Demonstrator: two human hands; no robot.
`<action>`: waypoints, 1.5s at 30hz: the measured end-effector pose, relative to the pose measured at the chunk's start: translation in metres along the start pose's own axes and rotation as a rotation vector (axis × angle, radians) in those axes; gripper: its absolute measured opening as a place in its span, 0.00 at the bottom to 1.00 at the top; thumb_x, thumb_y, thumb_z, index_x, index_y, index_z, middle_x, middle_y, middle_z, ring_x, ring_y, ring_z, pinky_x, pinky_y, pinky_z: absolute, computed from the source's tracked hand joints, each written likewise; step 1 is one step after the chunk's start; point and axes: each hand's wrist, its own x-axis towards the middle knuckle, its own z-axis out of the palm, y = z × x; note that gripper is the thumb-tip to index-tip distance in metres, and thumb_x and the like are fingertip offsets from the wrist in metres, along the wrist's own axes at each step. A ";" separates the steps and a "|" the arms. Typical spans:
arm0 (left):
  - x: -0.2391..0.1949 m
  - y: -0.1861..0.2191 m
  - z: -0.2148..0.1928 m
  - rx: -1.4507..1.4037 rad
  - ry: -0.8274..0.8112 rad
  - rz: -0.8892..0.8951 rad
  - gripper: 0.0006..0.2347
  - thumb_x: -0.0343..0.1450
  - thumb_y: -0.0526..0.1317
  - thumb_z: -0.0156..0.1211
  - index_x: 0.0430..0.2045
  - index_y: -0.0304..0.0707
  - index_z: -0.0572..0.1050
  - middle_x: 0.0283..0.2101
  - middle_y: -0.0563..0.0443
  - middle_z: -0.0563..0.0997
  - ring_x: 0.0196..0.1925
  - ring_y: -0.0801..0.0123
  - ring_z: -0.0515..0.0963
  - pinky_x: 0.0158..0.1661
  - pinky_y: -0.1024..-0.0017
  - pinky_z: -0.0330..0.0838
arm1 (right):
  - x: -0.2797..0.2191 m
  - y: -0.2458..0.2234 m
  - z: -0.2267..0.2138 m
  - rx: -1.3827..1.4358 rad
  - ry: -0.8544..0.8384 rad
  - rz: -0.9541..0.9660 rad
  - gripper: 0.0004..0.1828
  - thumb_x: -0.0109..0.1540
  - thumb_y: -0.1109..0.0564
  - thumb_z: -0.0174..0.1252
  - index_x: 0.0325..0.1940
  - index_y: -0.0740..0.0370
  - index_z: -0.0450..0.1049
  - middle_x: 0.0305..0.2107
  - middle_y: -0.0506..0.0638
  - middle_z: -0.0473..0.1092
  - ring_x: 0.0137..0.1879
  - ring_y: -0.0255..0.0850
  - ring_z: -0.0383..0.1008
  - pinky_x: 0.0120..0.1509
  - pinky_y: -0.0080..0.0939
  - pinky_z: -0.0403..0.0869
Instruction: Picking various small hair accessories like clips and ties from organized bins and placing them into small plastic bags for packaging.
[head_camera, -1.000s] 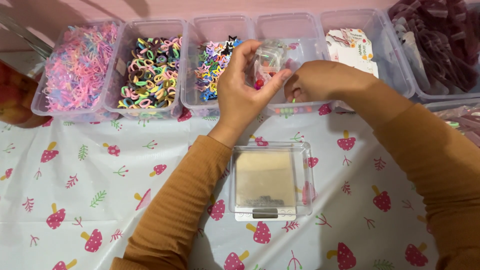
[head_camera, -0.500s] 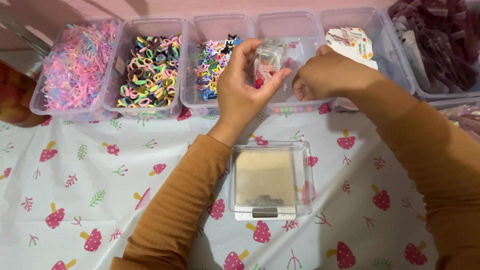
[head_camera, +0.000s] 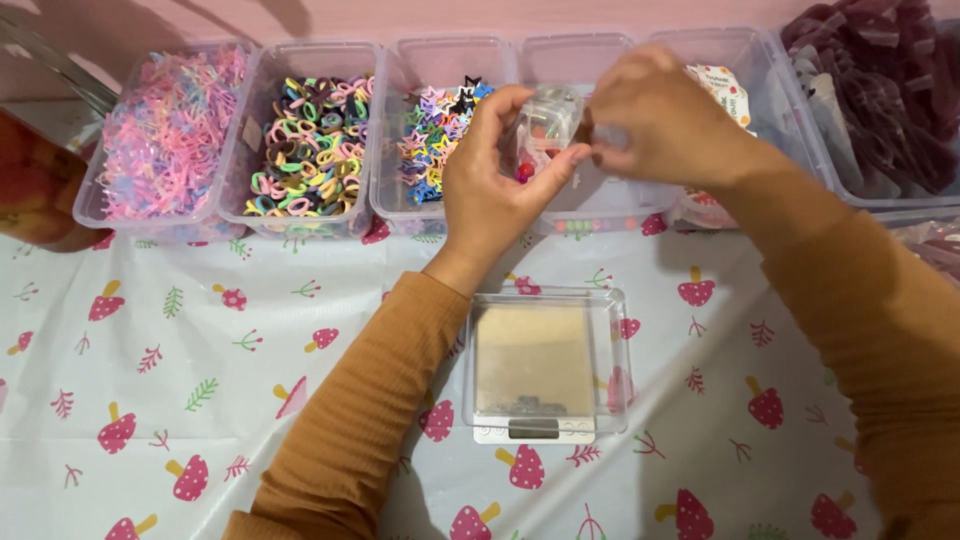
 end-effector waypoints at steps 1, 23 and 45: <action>0.000 -0.001 0.001 0.006 0.000 0.001 0.22 0.65 0.49 0.74 0.48 0.47 0.70 0.44 0.61 0.81 0.42 0.76 0.82 0.44 0.77 0.74 | -0.002 -0.001 -0.006 0.152 0.276 -0.006 0.07 0.61 0.54 0.72 0.41 0.49 0.80 0.38 0.42 0.76 0.52 0.44 0.73 0.69 0.56 0.60; 0.001 0.008 -0.003 -0.034 -0.019 -0.029 0.24 0.63 0.47 0.77 0.49 0.46 0.70 0.43 0.61 0.79 0.39 0.77 0.77 0.42 0.78 0.72 | 0.007 -0.060 -0.055 0.314 0.601 0.029 0.02 0.72 0.65 0.66 0.48 0.63 0.83 0.43 0.51 0.79 0.50 0.48 0.74 0.64 0.50 0.63; -0.034 0.071 -0.044 -0.297 -0.067 -0.013 0.10 0.68 0.40 0.72 0.42 0.45 0.81 0.34 0.54 0.85 0.40 0.63 0.87 0.40 0.69 0.83 | -0.038 -0.152 -0.122 0.714 0.515 0.350 0.11 0.60 0.60 0.71 0.46 0.60 0.82 0.31 0.50 0.78 0.40 0.37 0.78 0.53 0.39 0.75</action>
